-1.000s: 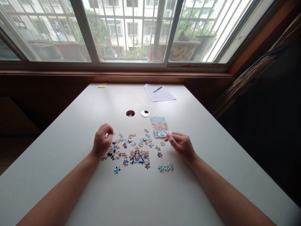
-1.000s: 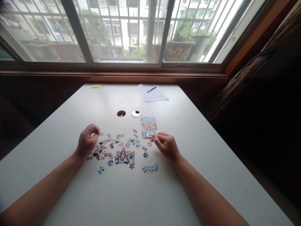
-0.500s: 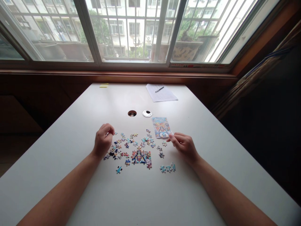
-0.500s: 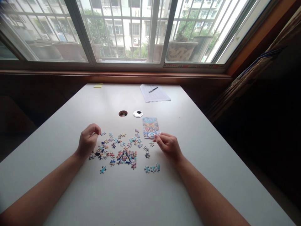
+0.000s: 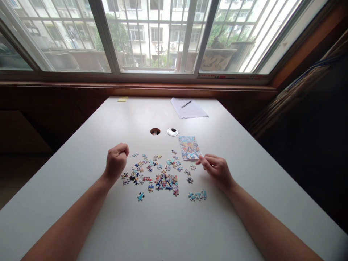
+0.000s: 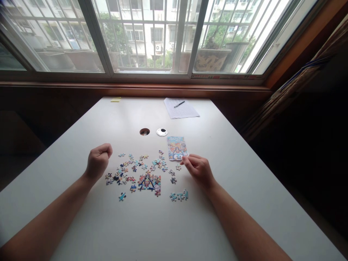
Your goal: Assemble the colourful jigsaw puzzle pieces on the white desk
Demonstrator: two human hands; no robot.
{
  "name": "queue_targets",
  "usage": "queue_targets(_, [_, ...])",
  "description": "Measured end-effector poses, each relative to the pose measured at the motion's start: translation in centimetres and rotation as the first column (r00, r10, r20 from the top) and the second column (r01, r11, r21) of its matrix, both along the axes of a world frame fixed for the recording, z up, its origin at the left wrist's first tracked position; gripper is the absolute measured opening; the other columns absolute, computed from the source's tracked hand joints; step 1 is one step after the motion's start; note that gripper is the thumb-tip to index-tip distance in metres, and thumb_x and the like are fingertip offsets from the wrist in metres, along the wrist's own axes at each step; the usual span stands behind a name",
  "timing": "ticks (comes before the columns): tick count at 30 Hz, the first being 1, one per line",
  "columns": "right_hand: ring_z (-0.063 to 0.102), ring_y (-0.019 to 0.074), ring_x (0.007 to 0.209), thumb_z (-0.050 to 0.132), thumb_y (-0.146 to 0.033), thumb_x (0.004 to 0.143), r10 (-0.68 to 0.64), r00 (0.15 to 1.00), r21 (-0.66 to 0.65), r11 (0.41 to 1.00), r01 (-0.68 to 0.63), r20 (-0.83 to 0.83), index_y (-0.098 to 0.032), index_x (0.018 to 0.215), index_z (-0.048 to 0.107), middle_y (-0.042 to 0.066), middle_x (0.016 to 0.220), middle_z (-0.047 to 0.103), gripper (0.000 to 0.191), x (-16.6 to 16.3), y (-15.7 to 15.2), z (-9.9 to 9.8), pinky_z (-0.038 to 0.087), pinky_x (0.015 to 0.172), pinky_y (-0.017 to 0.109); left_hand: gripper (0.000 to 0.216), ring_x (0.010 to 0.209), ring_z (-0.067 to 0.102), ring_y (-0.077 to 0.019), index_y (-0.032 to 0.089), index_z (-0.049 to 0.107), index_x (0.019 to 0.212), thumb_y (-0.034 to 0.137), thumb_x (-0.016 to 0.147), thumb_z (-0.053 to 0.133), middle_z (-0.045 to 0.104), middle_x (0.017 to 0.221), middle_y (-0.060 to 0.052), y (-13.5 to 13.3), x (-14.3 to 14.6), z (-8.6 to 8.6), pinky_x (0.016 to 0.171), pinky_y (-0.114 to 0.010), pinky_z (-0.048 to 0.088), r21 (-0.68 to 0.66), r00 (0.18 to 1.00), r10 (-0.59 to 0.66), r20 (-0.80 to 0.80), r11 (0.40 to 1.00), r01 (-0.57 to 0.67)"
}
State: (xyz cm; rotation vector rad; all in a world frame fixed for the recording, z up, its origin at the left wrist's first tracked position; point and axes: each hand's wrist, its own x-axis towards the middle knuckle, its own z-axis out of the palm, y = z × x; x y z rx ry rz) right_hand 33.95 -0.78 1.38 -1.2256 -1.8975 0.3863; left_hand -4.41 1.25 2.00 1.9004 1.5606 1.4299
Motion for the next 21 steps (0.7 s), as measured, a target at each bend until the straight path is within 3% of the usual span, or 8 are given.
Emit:
queue_targets(6, [0.062, 0.0165, 0.06, 0.053, -0.036, 0.1, -0.002, 1.0, -0.011, 1.0, 0.001, -0.004, -0.019, 0.07, 0.075, 0.003, 0.065, 0.066, 0.04, 0.1, 0.0, -0.2, 0.047, 0.059, 0.028, 0.011, 0.052, 0.032, -0.0136, 0.02, 0.035, 0.054, 0.01, 0.059, 0.037, 0.032, 0.052, 0.001, 0.3, -1.4, 0.9, 0.051, -0.029, 0.024, -0.052, 0.999, 0.005, -0.049, 0.999, -0.007])
queue_targets(11, [0.061, 0.0161, 0.059, 0.054, -0.035, 0.1, -0.001, 1.0, -0.006, 1.0, 0.001, 0.0, -0.019, 0.07, 0.075, 0.003, 0.065, 0.065, 0.04, 0.1, 0.0, -0.2, 0.047, 0.061, 0.028, 0.017, 0.048, 0.035, -0.0129, 0.02, 0.047, 0.054, 0.011, 0.066, 0.04, 0.038, 0.048, 0.003, 0.2, -1.3, 1.2, 0.05, -0.028, 0.027, -0.073, 0.989, -0.044, -0.143, 0.997, 0.034])
queue_targets(16, [0.061, 0.0168, 0.06, 0.053, -0.036, 0.1, -0.002, 1.0, -0.014, 1.0, 0.002, -0.001, -0.02, 0.07, 0.075, 0.003, 0.065, 0.066, 0.04, 0.1, 0.0, -0.2, 0.047, 0.061, 0.029, 0.019, 0.056, 0.048, -0.0145, 0.02, 0.061, 0.062, 0.012, 0.072, 0.048, 0.056, 0.06, 0.001, 0.2, -0.9, 1.1, 0.057, -0.028, 0.036, -0.074, 0.959, -0.116, -0.257, 0.992, 0.1])
queue_targets(21, [0.062, 0.0167, 0.06, 0.053, -0.037, 0.1, 0.002, 1.0, -0.009, 1.0, -0.002, 0.003, -0.02, 0.07, 0.075, 0.003, 0.065, 0.066, 0.041, 0.2, 0.0, -0.2, 0.048, 0.063, 0.029, 0.018, 0.064, 0.053, -0.0162, 0.021, 0.067, 0.074, 0.012, 0.077, 0.052, 0.063, 0.069, -0.001, 0.9, -1.8, 0.6, 0.062, -0.028, 0.041, -0.096, 0.92, -0.206, -0.332, 0.978, 0.184])
